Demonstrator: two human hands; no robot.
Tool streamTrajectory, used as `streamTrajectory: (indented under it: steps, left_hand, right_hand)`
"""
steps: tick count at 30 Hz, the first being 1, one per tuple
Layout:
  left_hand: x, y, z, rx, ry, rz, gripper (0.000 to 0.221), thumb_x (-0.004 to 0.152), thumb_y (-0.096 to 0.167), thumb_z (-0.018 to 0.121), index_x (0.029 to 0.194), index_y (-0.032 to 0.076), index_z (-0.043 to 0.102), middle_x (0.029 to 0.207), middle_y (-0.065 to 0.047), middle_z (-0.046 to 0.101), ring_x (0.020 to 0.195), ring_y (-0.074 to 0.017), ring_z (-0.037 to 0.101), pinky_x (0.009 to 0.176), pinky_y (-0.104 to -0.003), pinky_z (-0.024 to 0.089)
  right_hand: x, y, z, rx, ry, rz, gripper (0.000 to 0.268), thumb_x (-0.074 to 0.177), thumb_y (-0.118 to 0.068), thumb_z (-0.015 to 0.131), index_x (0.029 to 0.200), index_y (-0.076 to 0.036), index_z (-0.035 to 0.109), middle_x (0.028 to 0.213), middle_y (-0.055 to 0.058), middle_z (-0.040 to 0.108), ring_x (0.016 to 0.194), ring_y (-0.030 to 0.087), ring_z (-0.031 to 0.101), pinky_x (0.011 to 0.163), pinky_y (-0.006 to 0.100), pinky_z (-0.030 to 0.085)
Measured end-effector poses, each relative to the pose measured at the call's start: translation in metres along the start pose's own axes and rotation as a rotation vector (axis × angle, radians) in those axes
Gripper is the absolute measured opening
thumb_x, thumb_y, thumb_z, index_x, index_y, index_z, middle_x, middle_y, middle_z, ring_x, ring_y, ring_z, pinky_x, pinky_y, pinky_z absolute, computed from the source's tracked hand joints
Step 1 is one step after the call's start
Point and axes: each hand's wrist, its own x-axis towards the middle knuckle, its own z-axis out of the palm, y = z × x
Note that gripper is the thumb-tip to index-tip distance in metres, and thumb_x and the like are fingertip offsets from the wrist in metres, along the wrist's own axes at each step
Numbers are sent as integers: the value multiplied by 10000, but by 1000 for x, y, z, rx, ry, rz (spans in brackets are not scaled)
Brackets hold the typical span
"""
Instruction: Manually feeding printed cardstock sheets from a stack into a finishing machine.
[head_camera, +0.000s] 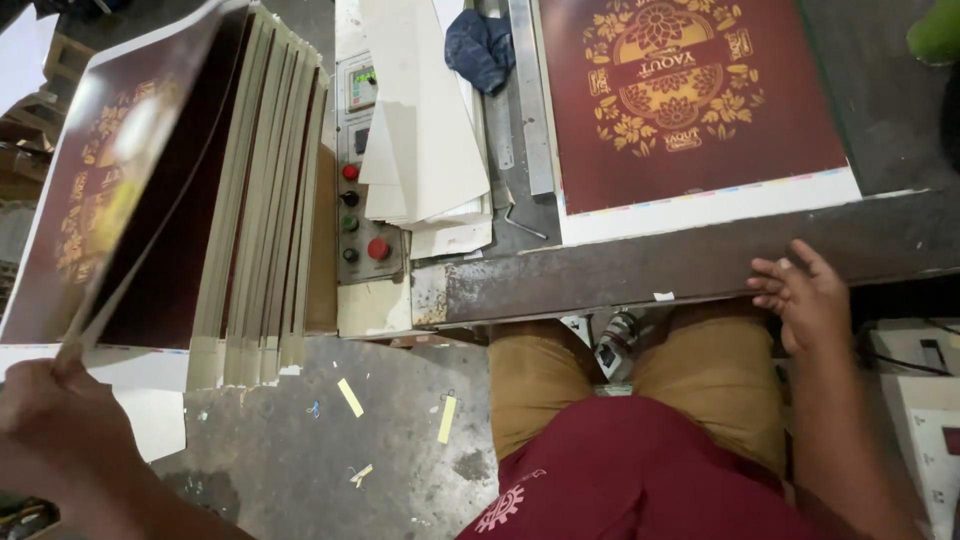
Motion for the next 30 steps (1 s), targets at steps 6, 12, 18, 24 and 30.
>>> streamTrajectory:
  steps: [6, 12, 18, 24, 30]
  left_hand:
    - [22, 71, -70, -722, 32, 80, 202, 1117, 69, 775, 934, 24, 702, 873, -114, 737, 751, -194, 711, 757, -333, 541]
    - [2, 225, -155, -1411, -107, 77, 64, 982, 89, 743, 984, 34, 712, 806, -101, 687, 643, -175, 619, 620, -322, 494]
    - [-34, 347, -216, -1722, -129, 141, 135, 982, 156, 770, 992, 44, 695, 776, -123, 718, 683, -251, 733, 599, -376, 552]
    - [-45, 364, -233, -1743, -111, 422, 275, 926, 178, 808, 1079, 0, 664, 979, -200, 722, 876, -368, 723, 759, -463, 571]
    - [-10, 297, -203, -1630, 16, 291, 289, 880, 70, 803, 1131, 11, 671, 1119, -171, 728, 1046, -342, 707, 901, -443, 570]
  right_hand:
    - [-17, 10, 32, -52, -121, 0, 459, 1063, -141, 580, 1509, -45, 524, 1156, 158, 726, 880, 180, 701, 671, 294, 558]
    - [-74, -37, 151, -328, -514, -96, 421, 994, -201, 609, 1399, -84, 597, 1137, 109, 765, 895, 173, 734, 731, 315, 629]
    - [-140, -64, 216, -387, -1013, -443, 551, 887, -95, 731, 1381, -4, 504, 1229, 140, 693, 1071, 155, 645, 910, 303, 510]
    - [-64, 108, 156, 74, -897, -422, 207, 1095, -42, 747, 900, -22, 679, 904, 82, 727, 839, 132, 665, 736, 273, 541]
    - [-85, 4, 134, 214, -332, -10, 173, 1029, -120, 550, 1183, -59, 600, 1020, 84, 711, 807, 171, 693, 615, 332, 575]
